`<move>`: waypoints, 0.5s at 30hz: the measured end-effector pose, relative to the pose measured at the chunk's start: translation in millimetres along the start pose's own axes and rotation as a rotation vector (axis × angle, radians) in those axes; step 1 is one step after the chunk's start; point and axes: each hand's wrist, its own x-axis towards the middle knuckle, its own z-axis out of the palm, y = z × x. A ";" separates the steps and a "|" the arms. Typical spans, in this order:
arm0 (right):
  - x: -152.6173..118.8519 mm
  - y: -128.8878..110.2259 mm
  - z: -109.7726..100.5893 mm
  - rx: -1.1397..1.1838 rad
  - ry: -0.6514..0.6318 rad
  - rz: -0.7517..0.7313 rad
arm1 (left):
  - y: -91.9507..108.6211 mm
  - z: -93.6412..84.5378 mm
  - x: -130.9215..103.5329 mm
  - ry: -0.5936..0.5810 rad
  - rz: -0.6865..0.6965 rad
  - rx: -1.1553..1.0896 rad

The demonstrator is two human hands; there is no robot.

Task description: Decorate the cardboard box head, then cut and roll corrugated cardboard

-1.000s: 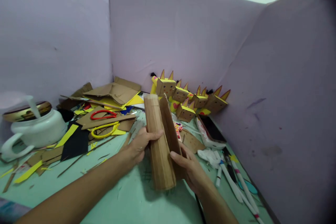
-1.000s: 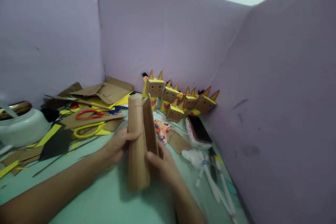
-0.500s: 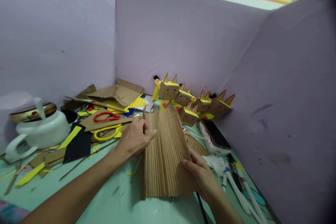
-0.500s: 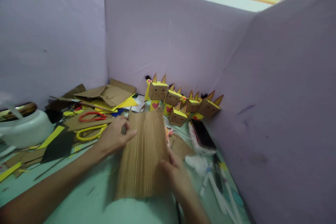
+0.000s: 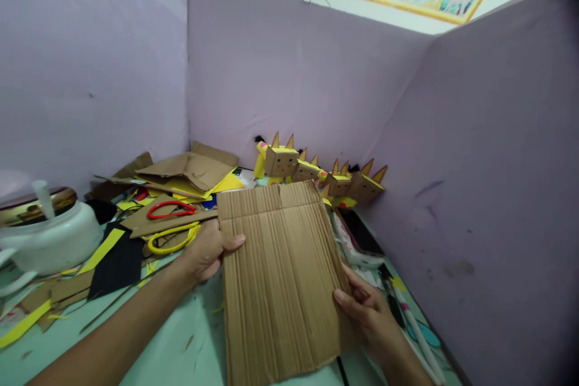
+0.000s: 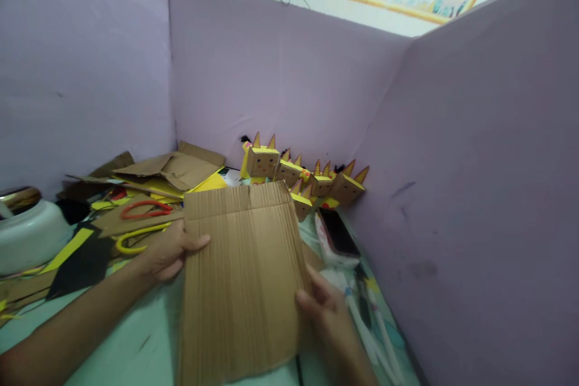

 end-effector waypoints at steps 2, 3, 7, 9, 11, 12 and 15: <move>0.9 1.1 -1.9 -0.041 0.037 -0.040 | -3.7 -2.8 0.6 0.020 -0.009 0.004; 0.8 1.0 -2.9 -0.049 0.027 -0.036 | -4.5 -4.6 0.8 0.024 -0.022 0.005; -2.7 -5.9 -8.4 -0.076 -0.068 0.035 | -0.9 -10.2 -0.5 0.057 -0.060 -0.037; -3.7 -11.4 -12.0 -0.073 -0.088 0.066 | 2.2 -10.3 -1.9 0.095 -0.046 -0.067; -1.7 -15.9 -16.3 -0.036 -0.099 0.129 | 3.0 -9.0 -2.6 0.122 -0.032 -0.091; 0.6 -17.2 -18.8 -0.016 -0.090 0.168 | 2.2 -8.0 -2.3 0.137 -0.019 -0.103; 9.3 -16.1 -26.8 0.013 0.083 0.179 | -4.7 -5.5 1.7 0.236 0.052 -0.134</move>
